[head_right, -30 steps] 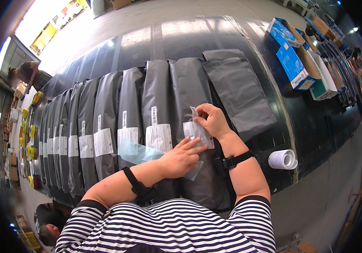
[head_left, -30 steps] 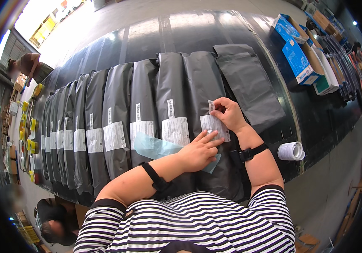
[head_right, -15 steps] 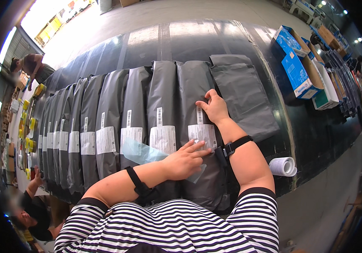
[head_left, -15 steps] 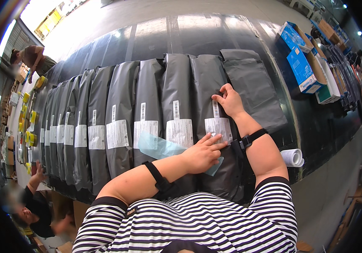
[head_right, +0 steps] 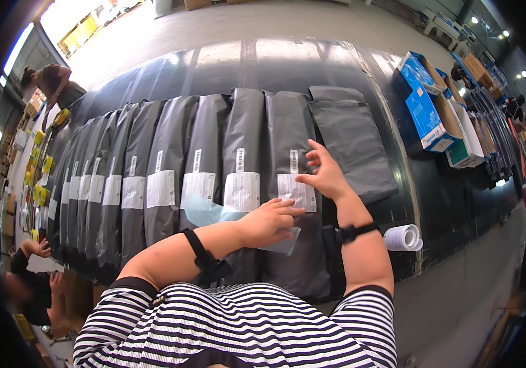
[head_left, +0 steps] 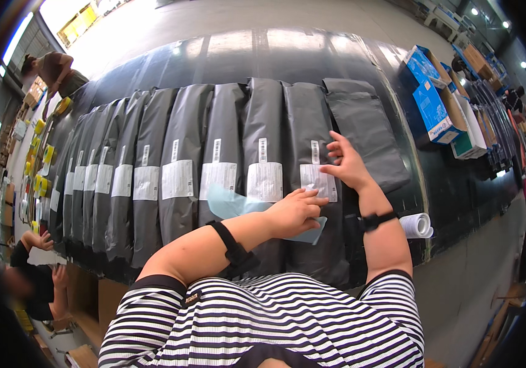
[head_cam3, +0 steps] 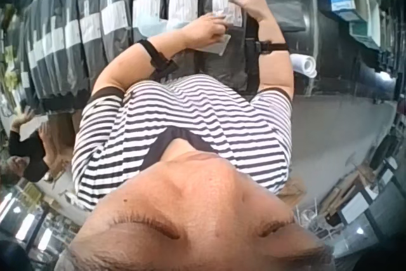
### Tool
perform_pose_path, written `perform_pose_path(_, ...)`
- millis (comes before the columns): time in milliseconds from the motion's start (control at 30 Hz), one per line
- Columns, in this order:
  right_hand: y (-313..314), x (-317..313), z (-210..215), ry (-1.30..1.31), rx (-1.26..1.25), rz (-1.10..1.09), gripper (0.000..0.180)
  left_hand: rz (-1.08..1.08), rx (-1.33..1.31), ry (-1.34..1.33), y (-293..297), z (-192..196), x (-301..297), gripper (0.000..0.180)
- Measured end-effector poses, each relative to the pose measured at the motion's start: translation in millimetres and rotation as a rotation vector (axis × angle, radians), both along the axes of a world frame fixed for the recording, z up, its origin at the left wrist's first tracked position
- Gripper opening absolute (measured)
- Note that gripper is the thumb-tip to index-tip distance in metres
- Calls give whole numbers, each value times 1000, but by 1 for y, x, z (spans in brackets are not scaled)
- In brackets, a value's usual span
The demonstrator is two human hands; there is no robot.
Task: Applying labels to wrapped long cylindrical products and placing them into a cardboard box for shipping.
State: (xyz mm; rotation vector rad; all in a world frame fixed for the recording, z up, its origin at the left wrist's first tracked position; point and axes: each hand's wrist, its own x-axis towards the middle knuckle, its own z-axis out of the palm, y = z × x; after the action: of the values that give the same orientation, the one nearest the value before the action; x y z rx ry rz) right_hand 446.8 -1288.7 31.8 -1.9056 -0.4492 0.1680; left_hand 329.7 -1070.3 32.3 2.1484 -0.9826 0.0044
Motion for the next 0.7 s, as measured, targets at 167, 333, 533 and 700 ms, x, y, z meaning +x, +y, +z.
perform_pose_path(167, 15, -129, 47, 212, 475, 321, 76, 359, -283, 360, 24, 72, -37, 11)
perform_pose_path(333, 52, -209, 24, 435, 517, 102, 35, 313, -793, 439, 4, 72, -76, 7)
perform_pose_path(533, -5, -231, 2, 71, 495, -53, 8, 152, -643, 434, 37, 63, -131, 38)
perform_pose_path(700, -212, -323, -87, 137, 1131, -815, 14, 187, -541, 457, 82, 34, -192, 43)
